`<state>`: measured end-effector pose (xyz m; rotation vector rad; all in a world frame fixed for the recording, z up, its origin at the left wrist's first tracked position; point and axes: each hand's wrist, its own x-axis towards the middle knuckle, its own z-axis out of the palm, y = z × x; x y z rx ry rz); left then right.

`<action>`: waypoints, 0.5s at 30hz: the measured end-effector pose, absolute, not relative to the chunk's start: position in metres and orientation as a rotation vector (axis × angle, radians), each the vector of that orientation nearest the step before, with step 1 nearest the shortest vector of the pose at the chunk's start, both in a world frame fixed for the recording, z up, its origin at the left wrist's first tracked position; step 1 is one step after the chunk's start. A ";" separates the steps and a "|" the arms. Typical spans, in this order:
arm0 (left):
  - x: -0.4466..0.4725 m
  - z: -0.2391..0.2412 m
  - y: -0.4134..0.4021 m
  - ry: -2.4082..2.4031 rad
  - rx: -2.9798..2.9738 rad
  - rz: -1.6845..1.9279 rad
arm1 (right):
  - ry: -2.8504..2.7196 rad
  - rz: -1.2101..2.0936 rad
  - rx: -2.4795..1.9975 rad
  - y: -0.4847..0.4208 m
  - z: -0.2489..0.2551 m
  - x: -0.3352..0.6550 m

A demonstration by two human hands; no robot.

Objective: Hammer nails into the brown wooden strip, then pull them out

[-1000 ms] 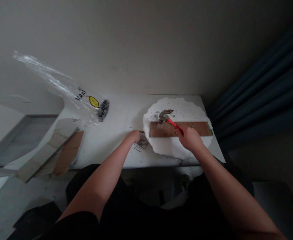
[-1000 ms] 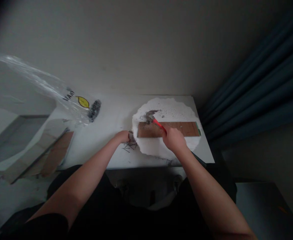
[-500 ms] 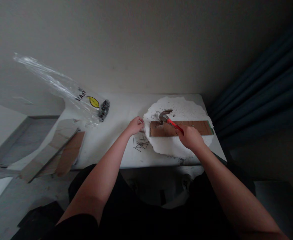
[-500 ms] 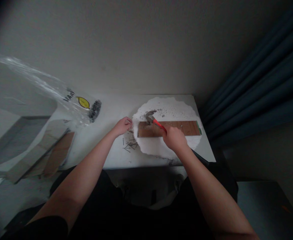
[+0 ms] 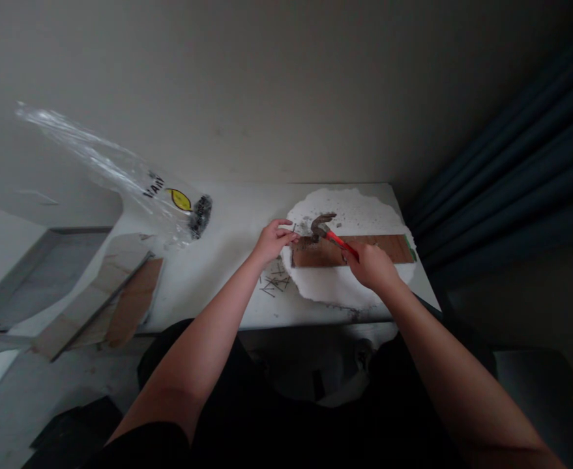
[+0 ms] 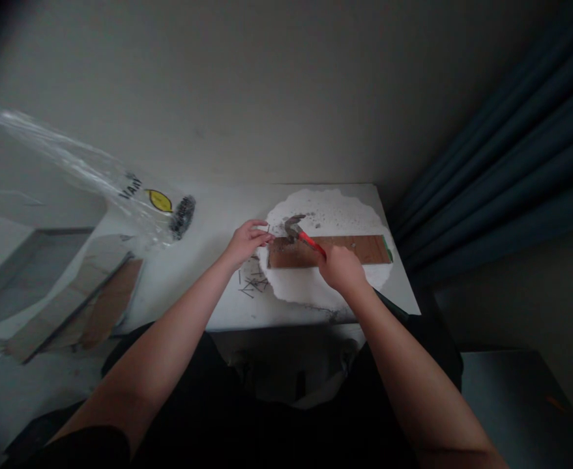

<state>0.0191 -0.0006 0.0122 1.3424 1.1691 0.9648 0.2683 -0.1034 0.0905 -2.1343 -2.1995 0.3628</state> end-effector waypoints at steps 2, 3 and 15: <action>0.022 0.011 -0.002 1.136 1.312 0.976 | -2.202 0.357 -2.128 -0.104 0.090 0.269; 0.023 0.011 -0.003 1.125 1.318 0.980 | -2.202 0.359 -2.131 -0.103 0.090 0.269; 0.041 -0.002 -0.014 1.174 1.732 0.844 | -2.256 0.381 -2.161 -0.102 0.088 0.269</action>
